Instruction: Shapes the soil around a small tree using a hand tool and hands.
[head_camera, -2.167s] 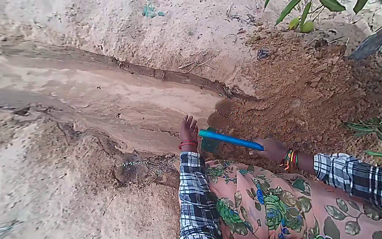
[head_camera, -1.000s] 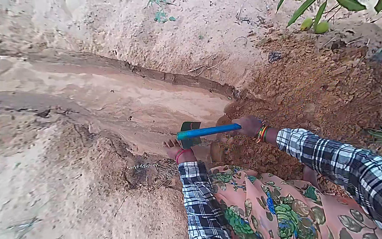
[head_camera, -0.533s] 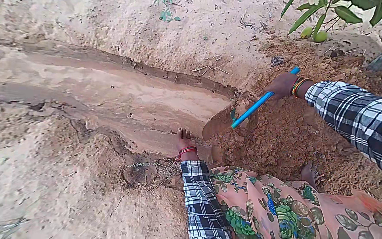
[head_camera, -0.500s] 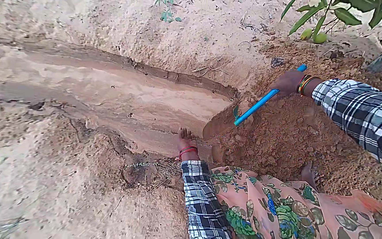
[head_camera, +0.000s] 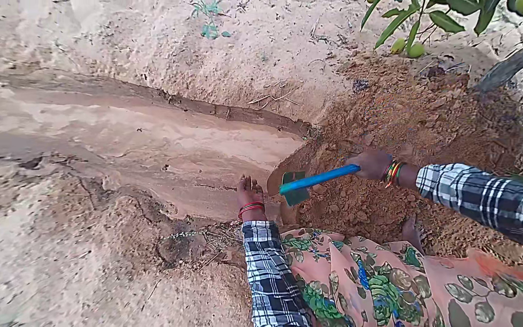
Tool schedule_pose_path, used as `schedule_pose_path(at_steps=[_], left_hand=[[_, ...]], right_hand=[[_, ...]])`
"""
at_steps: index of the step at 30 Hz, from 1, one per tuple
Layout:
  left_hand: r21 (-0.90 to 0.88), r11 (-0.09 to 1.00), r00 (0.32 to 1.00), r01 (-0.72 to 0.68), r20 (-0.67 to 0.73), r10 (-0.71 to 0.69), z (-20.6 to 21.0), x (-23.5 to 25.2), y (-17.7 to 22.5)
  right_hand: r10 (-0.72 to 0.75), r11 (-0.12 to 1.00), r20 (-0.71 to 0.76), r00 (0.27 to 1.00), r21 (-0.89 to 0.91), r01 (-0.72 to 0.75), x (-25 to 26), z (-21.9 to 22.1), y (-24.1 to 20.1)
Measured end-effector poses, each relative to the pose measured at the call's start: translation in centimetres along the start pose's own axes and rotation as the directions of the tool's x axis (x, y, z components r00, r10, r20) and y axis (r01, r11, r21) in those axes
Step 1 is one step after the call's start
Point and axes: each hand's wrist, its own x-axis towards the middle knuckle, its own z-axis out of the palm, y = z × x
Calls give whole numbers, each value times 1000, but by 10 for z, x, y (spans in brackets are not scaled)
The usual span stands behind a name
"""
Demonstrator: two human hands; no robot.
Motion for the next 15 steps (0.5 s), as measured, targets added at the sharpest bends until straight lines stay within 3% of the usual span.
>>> schedule_pose_path(at_steps=[3, 6, 10, 15], left_hand=[[-21, 997, 995, -71, -71, 69, -8, 3, 7], [0, 999, 997, -38, -64, 38, -6, 5, 4], [36, 999, 999, 38, 19, -39, 1, 8, -3], [58, 998, 1000, 4, 15, -5, -4, -1, 2]], right_hand=[[-60, 982, 170, 984, 187, 28, 6, 54, -40], [-100, 993, 271, 957, 92, 78, 7, 55, -19], [81, 973, 377, 923, -229, 9, -1, 13, 47], [205, 900, 175, 963, -421, -115, -44, -80, 89]])
